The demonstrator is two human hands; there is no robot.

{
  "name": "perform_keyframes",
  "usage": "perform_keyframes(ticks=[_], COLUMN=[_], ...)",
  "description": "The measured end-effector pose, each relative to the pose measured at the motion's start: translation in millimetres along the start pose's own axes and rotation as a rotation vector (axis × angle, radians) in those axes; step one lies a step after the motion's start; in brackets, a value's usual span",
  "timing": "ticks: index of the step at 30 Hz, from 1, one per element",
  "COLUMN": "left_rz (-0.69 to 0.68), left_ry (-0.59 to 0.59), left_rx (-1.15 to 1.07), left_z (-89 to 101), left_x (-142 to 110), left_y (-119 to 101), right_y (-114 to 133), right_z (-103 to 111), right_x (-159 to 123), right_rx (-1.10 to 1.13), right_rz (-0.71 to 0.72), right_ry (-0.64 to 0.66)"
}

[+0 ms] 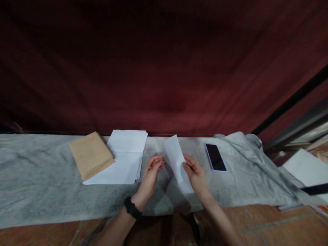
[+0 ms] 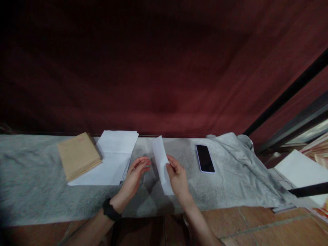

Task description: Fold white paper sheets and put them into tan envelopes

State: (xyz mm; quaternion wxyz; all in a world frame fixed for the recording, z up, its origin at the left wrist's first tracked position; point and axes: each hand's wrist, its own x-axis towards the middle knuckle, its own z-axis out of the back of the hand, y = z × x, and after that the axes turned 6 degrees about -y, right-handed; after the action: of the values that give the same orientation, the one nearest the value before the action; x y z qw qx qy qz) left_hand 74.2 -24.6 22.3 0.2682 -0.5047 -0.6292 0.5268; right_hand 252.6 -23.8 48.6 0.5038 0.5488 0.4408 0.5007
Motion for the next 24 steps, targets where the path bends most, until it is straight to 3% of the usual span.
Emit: perform_keyframes(ticks=[3, 7, 9, 12, 15, 19, 21, 24], left_rz=[0.147, 0.331, 0.294, 0.234, 0.265, 0.291, 0.208, -0.024], left_ry=[0.040, 0.178, 0.199, 0.288, 0.465, 0.671, 0.638, 0.452], left_rx=[-0.094, -0.177, -0.168, -0.043, 0.131, 0.285, 0.324, 0.391], left_z=[2.4, 2.2, 3.8, 11.6, 22.7, 32.3, 34.3, 37.2], left_x=[5.4, 6.5, 8.7, 15.6, 23.2, 32.5, 39.5, 54.7], left_y=[-2.8, -12.0, -15.9, -20.7, -27.0, -37.5, -41.0, -42.0], right_y=[5.1, -16.4, -30.8, -43.0, -44.8, -45.2, -45.7, -45.1], right_z=[15.9, 13.2, 6.2, 1.8, 9.3, 24.1, 28.4, 32.4], right_x=[10.0, 9.2, 4.3, -2.1, -2.6, 1.4, 2.7, 3.7], right_rx=[0.317, 0.477, 0.454, 0.343, 0.348, 0.346, 0.342, 0.364], right_rz=[-0.178, -0.241, -0.256, -0.284, -0.345, -0.434, -0.502, -0.601], right_ry=[-0.121, -0.237, -0.233, -0.125, -0.028, -0.050, -0.042, -0.095])
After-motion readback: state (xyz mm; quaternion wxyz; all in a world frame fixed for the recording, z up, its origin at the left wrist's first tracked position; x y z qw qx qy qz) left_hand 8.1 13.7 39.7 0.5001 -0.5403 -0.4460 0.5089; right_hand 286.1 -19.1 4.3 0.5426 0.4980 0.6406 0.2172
